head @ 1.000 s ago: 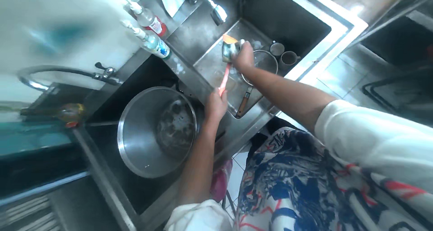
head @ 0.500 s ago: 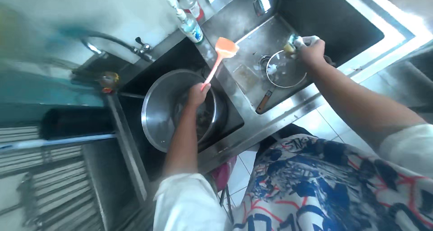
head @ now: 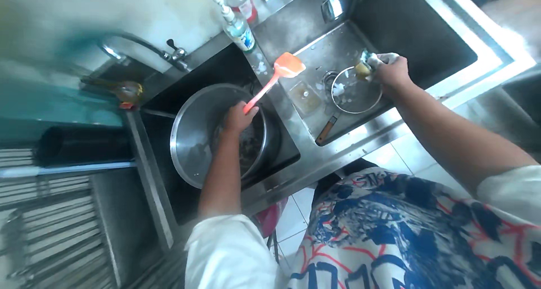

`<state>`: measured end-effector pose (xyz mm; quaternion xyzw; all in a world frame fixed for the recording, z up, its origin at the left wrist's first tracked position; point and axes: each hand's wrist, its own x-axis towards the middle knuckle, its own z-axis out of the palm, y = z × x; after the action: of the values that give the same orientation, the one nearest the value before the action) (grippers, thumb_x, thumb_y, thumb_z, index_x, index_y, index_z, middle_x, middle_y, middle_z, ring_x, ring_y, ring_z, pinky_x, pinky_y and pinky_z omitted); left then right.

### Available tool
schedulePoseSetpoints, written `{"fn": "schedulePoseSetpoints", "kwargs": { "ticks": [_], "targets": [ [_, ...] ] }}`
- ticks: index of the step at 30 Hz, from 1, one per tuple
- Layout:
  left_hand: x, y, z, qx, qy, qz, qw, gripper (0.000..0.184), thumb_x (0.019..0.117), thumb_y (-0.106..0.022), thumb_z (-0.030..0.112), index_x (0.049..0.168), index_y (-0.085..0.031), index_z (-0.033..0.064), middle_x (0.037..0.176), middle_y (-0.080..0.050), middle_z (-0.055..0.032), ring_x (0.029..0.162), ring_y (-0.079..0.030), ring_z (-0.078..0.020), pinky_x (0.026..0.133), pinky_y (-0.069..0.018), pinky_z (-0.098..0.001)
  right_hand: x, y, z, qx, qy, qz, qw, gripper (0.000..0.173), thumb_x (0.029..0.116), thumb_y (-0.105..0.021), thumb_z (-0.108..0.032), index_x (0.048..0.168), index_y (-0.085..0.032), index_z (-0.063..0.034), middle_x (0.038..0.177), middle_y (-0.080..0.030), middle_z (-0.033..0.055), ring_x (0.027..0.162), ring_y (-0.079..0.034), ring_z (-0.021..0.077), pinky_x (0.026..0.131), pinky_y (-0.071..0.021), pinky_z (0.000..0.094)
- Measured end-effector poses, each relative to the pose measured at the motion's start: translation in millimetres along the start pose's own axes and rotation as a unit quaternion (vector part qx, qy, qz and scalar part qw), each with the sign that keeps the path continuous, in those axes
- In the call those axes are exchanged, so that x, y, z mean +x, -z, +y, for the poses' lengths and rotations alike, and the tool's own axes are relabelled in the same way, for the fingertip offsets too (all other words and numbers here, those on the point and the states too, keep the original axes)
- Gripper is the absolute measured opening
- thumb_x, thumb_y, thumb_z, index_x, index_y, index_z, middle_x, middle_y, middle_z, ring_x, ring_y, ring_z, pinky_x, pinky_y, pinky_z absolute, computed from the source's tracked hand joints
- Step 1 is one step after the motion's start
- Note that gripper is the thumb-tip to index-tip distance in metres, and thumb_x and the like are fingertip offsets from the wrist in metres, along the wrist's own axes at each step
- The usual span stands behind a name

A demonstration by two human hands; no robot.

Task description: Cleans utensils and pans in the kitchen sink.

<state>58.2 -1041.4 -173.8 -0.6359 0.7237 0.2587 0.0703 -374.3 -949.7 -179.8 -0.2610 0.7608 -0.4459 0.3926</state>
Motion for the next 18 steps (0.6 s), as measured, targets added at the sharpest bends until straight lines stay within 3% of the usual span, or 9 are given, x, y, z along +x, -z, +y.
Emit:
{"fn": "schedulePoseSetpoints", "kwargs": {
  "ticks": [3,9,12,15,16,18],
  "targets": [
    [-6,3,9,0.019,0.020,0.004,1.000,0.056,0.1004,-0.064,0.047,0.129,-0.060,-0.0014,0.113,-0.067,-0.0290,0.107,-0.066,-0.0467,0.092,-0.0498,-0.0679,3,2,1,-0.016,-0.008,-0.009,1.000,0.036,0.1026,-0.064,-0.026,0.125,-0.063,0.0020,0.104,-0.067,0.0148,0.080,-0.066,0.0183,0.077,-0.0586,0.0397],
    [-14,5,19,0.048,0.031,0.027,0.998,0.062,0.0950,-0.072,0.046,0.132,-0.058,-0.0019,0.123,-0.064,-0.0296,0.114,-0.063,-0.0471,0.095,-0.0492,-0.0668,12,6,7,-0.021,-0.023,-0.032,0.999,0.038,0.1023,-0.065,-0.027,0.128,-0.062,0.0017,0.111,-0.067,0.0171,0.088,-0.067,0.0221,0.083,-0.0581,0.0429],
    [-30,12,43,0.059,0.022,0.120,0.991,0.070,0.0948,-0.071,0.047,0.141,-0.053,-0.0034,0.138,-0.055,-0.0322,0.128,-0.054,-0.0509,0.104,-0.0414,-0.0689,15,10,6,-0.025,-0.030,-0.039,0.998,0.038,0.1019,-0.065,-0.028,0.128,-0.063,0.0006,0.110,-0.067,0.0168,0.087,-0.067,0.0218,0.081,-0.0580,0.0422],
    [-53,4,116,0.027,-0.097,0.245,0.964,0.047,0.1018,-0.060,0.031,0.132,-0.060,-0.0061,0.131,-0.061,-0.0304,0.123,-0.058,-0.0476,0.104,-0.0437,-0.0626,22,20,3,-0.031,-0.039,-0.046,0.998,0.039,0.1026,-0.065,-0.028,0.129,-0.062,0.0003,0.111,-0.068,0.0171,0.087,-0.068,0.0221,0.081,-0.0584,0.0425],
    [-55,-9,144,0.022,-0.139,0.233,0.962,0.043,0.1010,-0.059,0.029,0.126,-0.064,-0.0051,0.126,-0.064,-0.0277,0.119,-0.062,-0.0442,0.102,-0.0470,-0.0602,25,22,3,-0.028,-0.042,-0.046,0.998,0.039,0.1028,-0.064,-0.028,0.130,-0.062,0.0004,0.111,-0.068,0.0168,0.088,-0.068,0.0219,0.082,-0.0585,0.0426],
    [-50,-41,200,0.029,-0.130,0.049,0.990,0.043,0.1026,-0.058,0.034,0.129,-0.065,0.0005,0.130,-0.065,-0.0221,0.121,-0.063,-0.0380,0.103,-0.0487,-0.0580,35,26,5,-0.019,-0.043,-0.046,0.998,0.039,0.1027,-0.064,-0.028,0.129,-0.063,0.0007,0.112,-0.068,0.0166,0.090,-0.068,0.0229,0.084,-0.0581,0.0438]
  ]
}}
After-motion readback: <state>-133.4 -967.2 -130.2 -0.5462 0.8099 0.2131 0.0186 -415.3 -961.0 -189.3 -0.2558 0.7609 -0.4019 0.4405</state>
